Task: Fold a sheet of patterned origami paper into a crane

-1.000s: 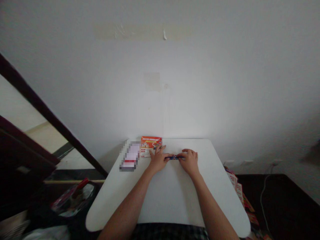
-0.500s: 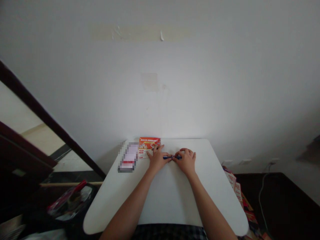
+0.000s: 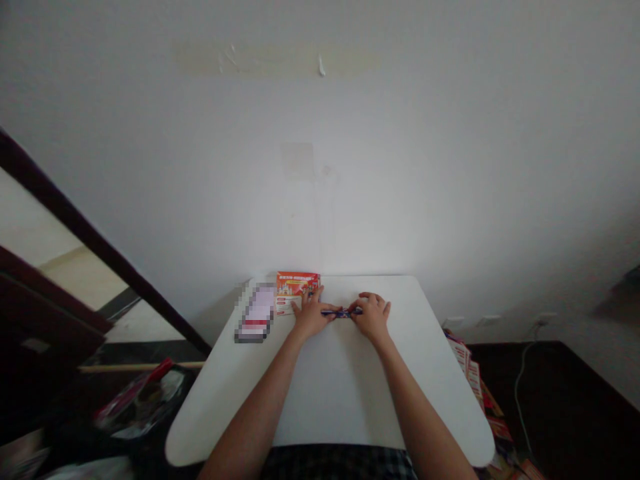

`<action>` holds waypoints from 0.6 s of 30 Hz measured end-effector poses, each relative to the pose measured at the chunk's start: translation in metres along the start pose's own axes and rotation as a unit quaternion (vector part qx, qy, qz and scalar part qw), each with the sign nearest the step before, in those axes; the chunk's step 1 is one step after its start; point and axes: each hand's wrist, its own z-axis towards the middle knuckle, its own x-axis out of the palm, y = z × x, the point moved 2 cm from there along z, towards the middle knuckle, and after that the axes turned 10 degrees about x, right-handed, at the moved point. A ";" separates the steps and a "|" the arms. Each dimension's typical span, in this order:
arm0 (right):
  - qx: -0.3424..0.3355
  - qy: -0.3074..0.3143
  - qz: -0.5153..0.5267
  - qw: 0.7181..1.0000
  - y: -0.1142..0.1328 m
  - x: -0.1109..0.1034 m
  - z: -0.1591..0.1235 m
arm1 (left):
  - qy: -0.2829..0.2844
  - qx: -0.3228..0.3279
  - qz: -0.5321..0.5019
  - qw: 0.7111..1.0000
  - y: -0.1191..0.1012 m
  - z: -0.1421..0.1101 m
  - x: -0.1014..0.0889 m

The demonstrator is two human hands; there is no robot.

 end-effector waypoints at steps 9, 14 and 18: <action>0.004 0.014 -0.013 1.000 -0.004 0.001 -0.001 | 0.029 0.019 0.001 0.999 0.000 -0.005 -0.004; -0.015 0.005 -0.010 1.000 -0.010 0.005 -0.002 | 0.029 0.035 0.003 0.999 0.001 -0.009 -0.005; -0.065 -0.032 0.010 0.997 -0.015 0.008 -0.004 | 0.002 0.058 0.003 0.998 -0.001 -0.013 -0.005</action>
